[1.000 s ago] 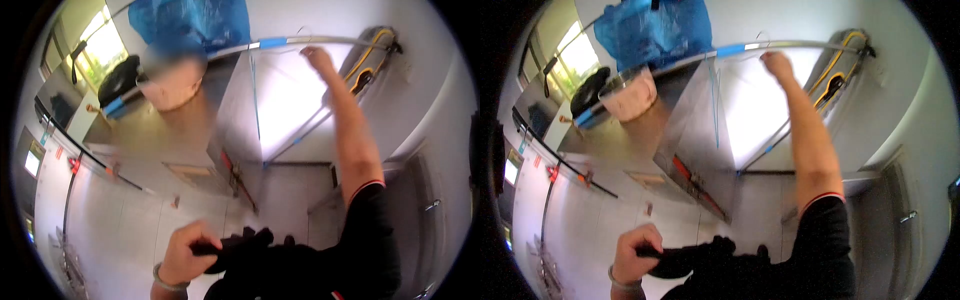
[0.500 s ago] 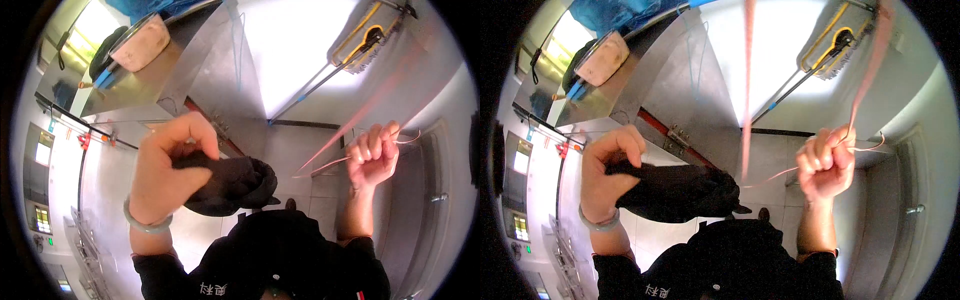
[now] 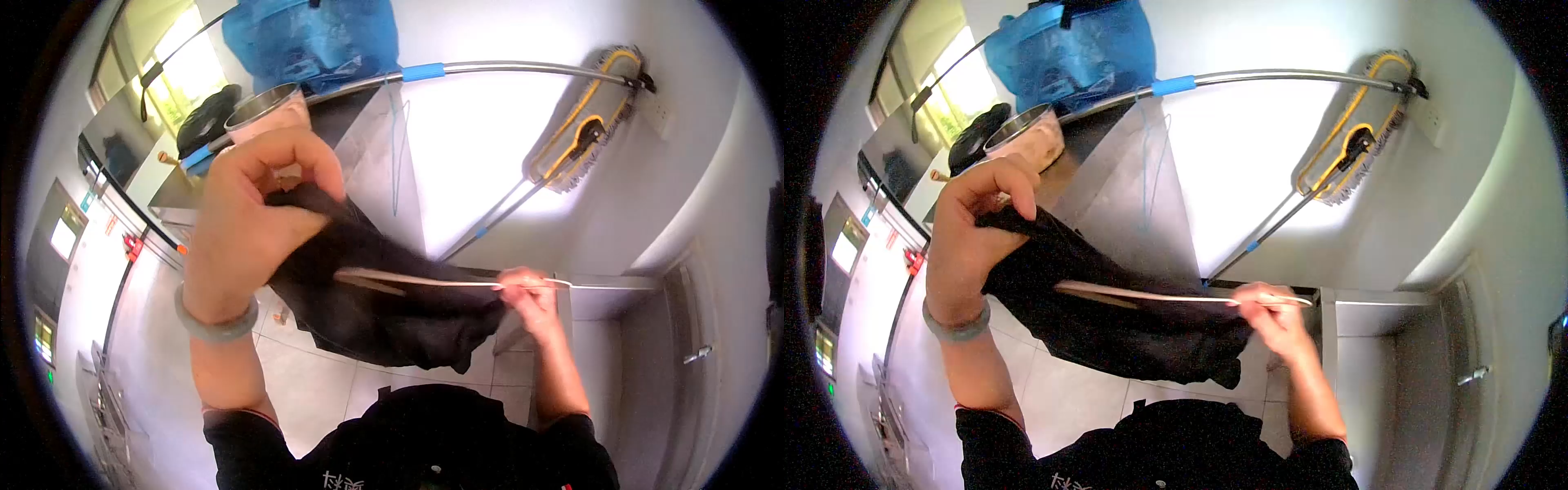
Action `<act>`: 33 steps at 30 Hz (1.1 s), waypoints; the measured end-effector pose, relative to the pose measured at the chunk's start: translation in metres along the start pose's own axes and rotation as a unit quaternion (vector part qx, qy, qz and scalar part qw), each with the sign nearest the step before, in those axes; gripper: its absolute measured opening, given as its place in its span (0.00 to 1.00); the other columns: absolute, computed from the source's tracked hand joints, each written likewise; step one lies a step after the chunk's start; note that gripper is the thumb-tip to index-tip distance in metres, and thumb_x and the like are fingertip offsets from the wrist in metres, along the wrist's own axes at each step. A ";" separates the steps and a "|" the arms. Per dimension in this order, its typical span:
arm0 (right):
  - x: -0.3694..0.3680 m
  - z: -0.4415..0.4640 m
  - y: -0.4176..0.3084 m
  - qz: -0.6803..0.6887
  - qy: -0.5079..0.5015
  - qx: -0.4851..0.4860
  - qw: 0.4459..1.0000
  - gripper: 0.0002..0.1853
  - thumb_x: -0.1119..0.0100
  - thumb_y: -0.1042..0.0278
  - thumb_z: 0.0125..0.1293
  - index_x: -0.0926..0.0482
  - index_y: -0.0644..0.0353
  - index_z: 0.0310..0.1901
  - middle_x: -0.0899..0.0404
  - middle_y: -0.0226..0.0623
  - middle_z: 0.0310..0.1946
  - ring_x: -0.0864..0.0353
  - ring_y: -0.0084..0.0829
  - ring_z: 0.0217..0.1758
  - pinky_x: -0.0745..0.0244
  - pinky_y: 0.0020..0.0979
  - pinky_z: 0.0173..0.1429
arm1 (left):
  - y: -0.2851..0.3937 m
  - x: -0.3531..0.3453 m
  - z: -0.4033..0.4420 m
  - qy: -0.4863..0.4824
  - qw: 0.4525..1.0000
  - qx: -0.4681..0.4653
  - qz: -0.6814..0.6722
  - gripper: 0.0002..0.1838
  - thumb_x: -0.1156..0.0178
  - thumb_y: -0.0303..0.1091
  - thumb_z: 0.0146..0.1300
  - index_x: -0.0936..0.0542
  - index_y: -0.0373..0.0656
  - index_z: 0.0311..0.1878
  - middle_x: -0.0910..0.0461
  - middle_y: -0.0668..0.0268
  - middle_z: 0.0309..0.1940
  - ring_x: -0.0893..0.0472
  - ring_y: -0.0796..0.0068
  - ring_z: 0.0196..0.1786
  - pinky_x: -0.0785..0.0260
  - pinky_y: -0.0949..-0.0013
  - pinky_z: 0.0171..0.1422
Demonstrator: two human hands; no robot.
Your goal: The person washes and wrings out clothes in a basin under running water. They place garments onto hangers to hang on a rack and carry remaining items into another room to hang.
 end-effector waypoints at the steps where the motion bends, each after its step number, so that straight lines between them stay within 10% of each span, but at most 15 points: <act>1: 0.012 -0.003 -0.010 -0.063 0.000 -0.024 0.998 0.07 0.45 0.80 0.64 0.16 0.64 0.40 0.16 0.36 0.33 0.21 0.25 0.31 0.27 0.27 0.34 | -0.005 0.008 -0.002 0.016 1.000 -0.022 0.014 0.11 0.45 0.13 0.45 0.22 0.37 0.33 0.23 0.72 0.31 0.23 0.82 0.38 0.31 0.79 0.46; 4: 0.017 0.013 -0.076 -0.193 -0.052 -0.018 0.980 0.08 0.47 0.75 0.68 0.18 0.66 0.42 0.24 0.33 0.24 0.29 0.22 0.24 0.35 0.23 0.30 | -0.025 0.002 -0.013 0.032 0.994 -0.005 0.100 0.11 0.41 0.15 0.45 0.20 0.39 0.32 0.23 0.69 0.31 0.23 0.76 0.37 0.31 0.75 0.44; 6: 0.002 0.027 -0.106 -0.357 -0.126 -0.005 0.925 0.14 0.45 0.82 0.60 0.17 0.64 0.46 0.19 0.43 0.27 0.19 0.39 0.28 0.24 0.36 0.34 | -0.036 -0.007 -0.015 0.051 0.984 -0.030 0.167 0.10 0.39 0.17 0.45 0.19 0.41 0.32 0.26 0.63 0.31 0.23 0.67 0.34 0.30 0.71 0.40; 15: -0.029 0.048 -0.057 -0.462 -0.225 -0.123 0.849 0.14 0.42 0.76 0.61 0.19 0.61 0.49 0.17 0.51 0.36 0.20 0.58 0.37 0.23 0.45 0.46 | -0.028 -0.034 -0.027 0.089 0.984 -0.090 0.123 0.16 0.43 0.17 0.42 0.22 0.41 0.37 0.32 0.67 0.29 0.32 0.76 0.30 0.40 0.74 0.35; 16: -0.026 0.049 -0.063 -0.482 -0.194 -0.117 0.846 0.10 0.42 0.77 0.62 0.19 0.65 0.46 0.17 0.50 0.37 0.18 0.56 0.39 0.23 0.41 0.46 | -0.026 -0.040 -0.034 0.062 0.984 -0.100 0.135 0.16 0.42 0.17 0.44 0.23 0.43 0.39 0.26 0.59 0.33 0.23 0.60 0.34 0.30 0.64 0.38; 18: -0.015 0.053 -0.078 -0.465 -0.109 -0.041 0.878 0.09 0.43 0.77 0.63 0.19 0.65 0.45 0.17 0.50 0.33 0.18 0.53 0.34 0.22 0.40 0.42 | -0.035 -0.053 -0.056 0.029 0.991 -0.100 0.081 0.17 0.45 0.17 0.41 0.24 0.39 0.38 0.28 0.62 0.32 0.26 0.66 0.35 0.33 0.69 0.41; 23: -0.016 0.052 -0.124 -0.465 -0.022 0.079 0.881 0.07 0.43 0.79 0.63 0.20 0.66 0.42 0.16 0.45 0.37 0.15 0.46 0.33 0.20 0.35 0.39 | -0.054 -0.101 -0.138 -0.429 0.896 -0.109 0.018 0.38 0.30 0.50 0.57 0.31 0.41 0.66 0.30 0.55 0.63 0.24 0.54 0.60 0.27 0.59 0.62; 25: -0.035 0.052 -0.131 -0.469 -0.043 0.136 0.872 0.06 0.42 0.78 0.63 0.20 0.62 0.41 0.17 0.44 0.35 0.16 0.45 0.30 0.21 0.38 0.35 | -0.060 -0.095 -0.124 -0.417 0.898 -0.139 0.031 0.42 0.29 0.51 0.55 0.32 0.40 0.69 0.33 0.54 0.67 0.25 0.53 0.63 0.29 0.57 0.65; 27: -0.053 0.059 -0.133 -0.446 -0.081 0.110 0.884 0.07 0.41 0.77 0.62 0.22 0.61 0.42 0.20 0.44 0.30 0.17 0.44 0.29 0.22 0.38 0.32 | -0.066 -0.061 -0.082 -0.091 0.959 -0.197 0.182 0.40 0.29 0.47 0.55 0.31 0.38 0.67 0.28 0.53 0.62 0.24 0.52 0.60 0.28 0.55 0.61; 33: -0.053 0.082 -0.122 -0.439 -0.069 0.096 0.891 0.08 0.41 0.76 0.62 0.24 0.59 0.43 0.23 0.42 0.26 0.19 0.47 0.29 0.24 0.40 0.34 | -0.083 -0.106 -0.033 -0.044 0.960 -0.203 0.189 0.13 0.36 0.35 0.62 0.21 0.44 0.49 0.20 0.58 0.31 0.20 0.53 0.29 0.28 0.59 0.33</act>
Point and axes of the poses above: each hand's wrist, its own z-axis towards the middle knuckle, its own x-axis out of the back of the hand, y = z × x, the point moved 7 cm from there along z, towards the middle knuckle
